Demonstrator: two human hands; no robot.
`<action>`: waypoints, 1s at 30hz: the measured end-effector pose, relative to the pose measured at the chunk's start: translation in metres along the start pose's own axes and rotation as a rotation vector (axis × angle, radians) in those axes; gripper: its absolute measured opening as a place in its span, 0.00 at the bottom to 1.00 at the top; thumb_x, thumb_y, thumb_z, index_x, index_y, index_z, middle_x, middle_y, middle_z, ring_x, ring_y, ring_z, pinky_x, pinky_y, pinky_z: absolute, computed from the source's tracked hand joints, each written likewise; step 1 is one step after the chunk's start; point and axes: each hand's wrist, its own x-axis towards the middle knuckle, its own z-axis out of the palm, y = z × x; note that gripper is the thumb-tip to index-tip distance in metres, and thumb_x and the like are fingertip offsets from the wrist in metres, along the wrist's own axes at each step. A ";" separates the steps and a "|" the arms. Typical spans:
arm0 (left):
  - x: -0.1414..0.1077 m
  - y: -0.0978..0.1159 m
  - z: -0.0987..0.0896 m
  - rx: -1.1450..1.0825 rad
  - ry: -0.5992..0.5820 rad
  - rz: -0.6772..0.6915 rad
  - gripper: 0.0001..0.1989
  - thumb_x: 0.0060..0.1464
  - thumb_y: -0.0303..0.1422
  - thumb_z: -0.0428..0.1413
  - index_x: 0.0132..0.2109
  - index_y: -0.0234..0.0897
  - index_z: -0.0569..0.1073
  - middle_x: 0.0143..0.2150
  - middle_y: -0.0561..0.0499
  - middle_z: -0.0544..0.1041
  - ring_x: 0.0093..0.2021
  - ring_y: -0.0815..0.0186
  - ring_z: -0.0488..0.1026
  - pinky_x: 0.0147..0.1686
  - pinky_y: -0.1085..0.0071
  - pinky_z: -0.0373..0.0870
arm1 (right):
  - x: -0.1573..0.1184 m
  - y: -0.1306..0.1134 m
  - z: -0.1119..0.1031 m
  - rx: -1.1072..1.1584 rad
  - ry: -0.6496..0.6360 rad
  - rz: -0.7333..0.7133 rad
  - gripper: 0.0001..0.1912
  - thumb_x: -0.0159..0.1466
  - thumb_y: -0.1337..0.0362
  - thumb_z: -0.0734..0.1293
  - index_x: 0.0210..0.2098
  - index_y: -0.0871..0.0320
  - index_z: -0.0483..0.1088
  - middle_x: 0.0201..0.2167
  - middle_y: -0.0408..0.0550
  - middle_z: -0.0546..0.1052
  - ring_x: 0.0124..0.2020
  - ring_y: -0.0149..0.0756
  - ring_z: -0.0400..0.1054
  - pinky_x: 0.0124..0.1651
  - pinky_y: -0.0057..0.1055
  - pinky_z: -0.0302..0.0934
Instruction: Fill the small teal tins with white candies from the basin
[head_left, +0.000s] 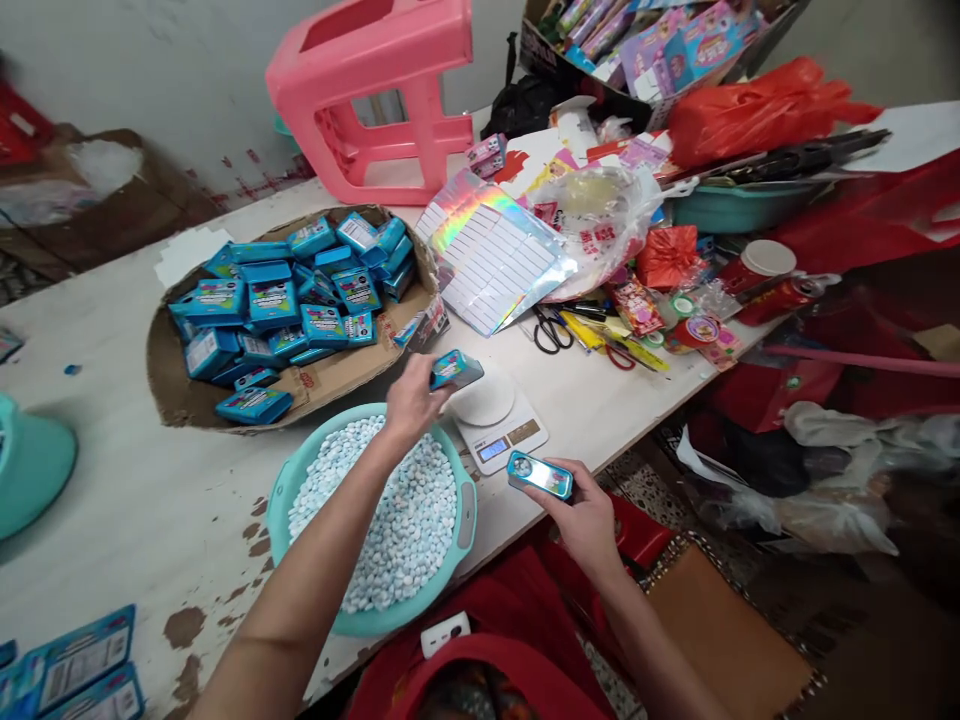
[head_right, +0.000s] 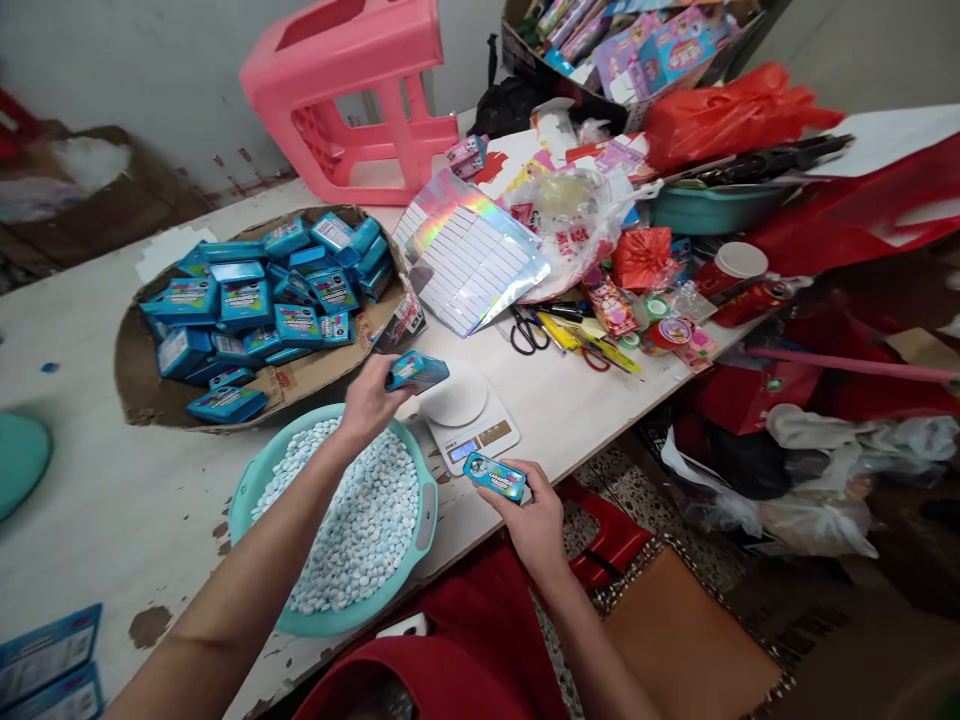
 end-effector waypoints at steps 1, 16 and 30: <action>-0.015 -0.002 -0.025 -0.001 0.090 -0.033 0.20 0.50 0.37 0.57 0.51 0.39 0.67 0.46 0.48 0.71 0.45 0.61 0.69 0.44 0.69 0.65 | 0.000 0.000 0.002 -0.005 -0.006 0.004 0.19 0.50 0.57 0.74 0.40 0.56 0.70 0.37 0.46 0.74 0.39 0.40 0.69 0.44 0.37 0.63; -0.258 -0.200 -0.113 0.380 0.079 -1.253 0.29 0.51 0.47 0.51 0.53 0.31 0.64 0.44 0.36 0.71 0.44 0.46 0.69 0.38 0.55 0.67 | 0.005 -0.015 0.018 -0.108 0.037 0.029 0.24 0.48 0.53 0.74 0.41 0.57 0.71 0.36 0.47 0.75 0.36 0.40 0.69 0.43 0.39 0.64; -0.202 -0.108 -0.065 0.140 -0.136 -0.475 0.12 0.59 0.37 0.50 0.46 0.38 0.71 0.45 0.45 0.74 0.43 0.62 0.71 0.43 0.63 0.68 | -0.009 -0.027 0.035 -0.180 0.035 0.014 0.24 0.46 0.52 0.74 0.39 0.56 0.72 0.34 0.47 0.75 0.35 0.42 0.70 0.40 0.39 0.65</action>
